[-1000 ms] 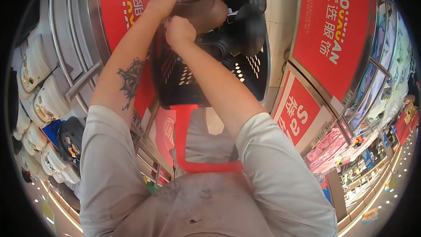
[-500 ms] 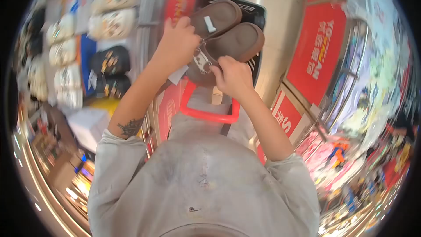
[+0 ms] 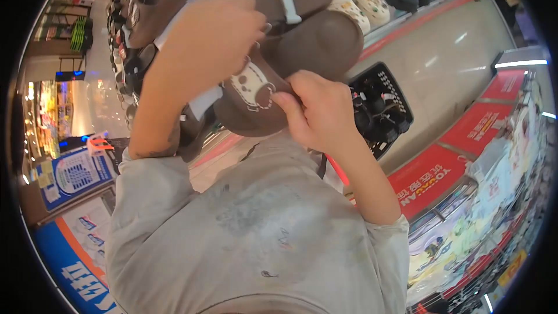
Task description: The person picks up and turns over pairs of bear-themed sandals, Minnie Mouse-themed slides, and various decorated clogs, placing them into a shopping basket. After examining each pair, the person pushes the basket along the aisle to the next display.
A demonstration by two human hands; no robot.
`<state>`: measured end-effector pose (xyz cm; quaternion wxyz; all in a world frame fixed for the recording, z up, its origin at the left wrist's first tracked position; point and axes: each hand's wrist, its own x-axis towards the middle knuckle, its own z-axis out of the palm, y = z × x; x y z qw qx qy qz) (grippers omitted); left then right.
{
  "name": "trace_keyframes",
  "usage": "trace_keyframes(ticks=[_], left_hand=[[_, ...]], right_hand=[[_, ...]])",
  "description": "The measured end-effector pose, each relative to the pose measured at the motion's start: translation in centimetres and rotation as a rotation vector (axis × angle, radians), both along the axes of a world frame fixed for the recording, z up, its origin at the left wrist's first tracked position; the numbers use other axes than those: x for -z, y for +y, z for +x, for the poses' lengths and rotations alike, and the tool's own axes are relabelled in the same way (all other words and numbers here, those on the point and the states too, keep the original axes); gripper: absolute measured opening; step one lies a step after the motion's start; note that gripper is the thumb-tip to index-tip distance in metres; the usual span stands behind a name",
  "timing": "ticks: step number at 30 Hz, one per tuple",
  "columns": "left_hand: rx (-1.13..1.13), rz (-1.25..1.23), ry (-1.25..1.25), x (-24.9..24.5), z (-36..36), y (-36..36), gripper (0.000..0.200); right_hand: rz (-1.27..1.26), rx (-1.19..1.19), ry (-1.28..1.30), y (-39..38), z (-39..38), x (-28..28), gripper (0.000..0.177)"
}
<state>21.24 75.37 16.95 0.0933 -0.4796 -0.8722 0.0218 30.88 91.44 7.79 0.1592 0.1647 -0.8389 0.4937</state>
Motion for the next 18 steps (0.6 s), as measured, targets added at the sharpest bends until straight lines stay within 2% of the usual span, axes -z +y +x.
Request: trace_keyframes(ticks=[2, 4, 6, 8, 10, 14, 16, 18], left_hand=[[-0.073, 0.077, 0.034, -1.3, -1.6, -3.8, 0.006], [-0.138, 0.085, 0.047, -2.2, -2.9, -6.9, 0.012], [-0.307, -0.092, -0.081, -4.6, -3.4, -7.9, 0.022], [-0.304, -0.023, -0.046, -3.6, -5.2, -10.4, 0.015], [-0.342, 0.08, -0.258, -0.2, -7.9, -13.7, 0.015], [-0.335, 0.191, -0.281, 3.8, -8.3, -15.9, 0.014], [-0.112, 0.451, -0.177, 4.8, -8.4, -16.8, 0.012], [-0.104, 0.482, -0.252, 4.2, -8.8, -16.9, 0.012]], right_hand=[[0.019, -0.043, -0.018, -2.9, -2.4, -2.1, 0.02], [0.081, -0.058, 0.074, -5.5, -4.3, -3.3, 0.021], [0.138, -0.112, 0.037, -7.8, -5.6, -4.0, 0.023], [0.044, -0.136, -0.167, -10.0, -7.3, -3.2, 0.026], [0.096, -0.142, -0.206, -11.9, -8.3, -1.6, 0.029], [-0.011, -0.195, -0.369, -12.6, -7.8, 0.3, 0.031], [-0.065, -0.181, -0.3, -12.6, -7.5, 0.8, 0.026], [-0.108, -0.173, -0.347, -13.0, -7.2, -0.4, 0.023]])
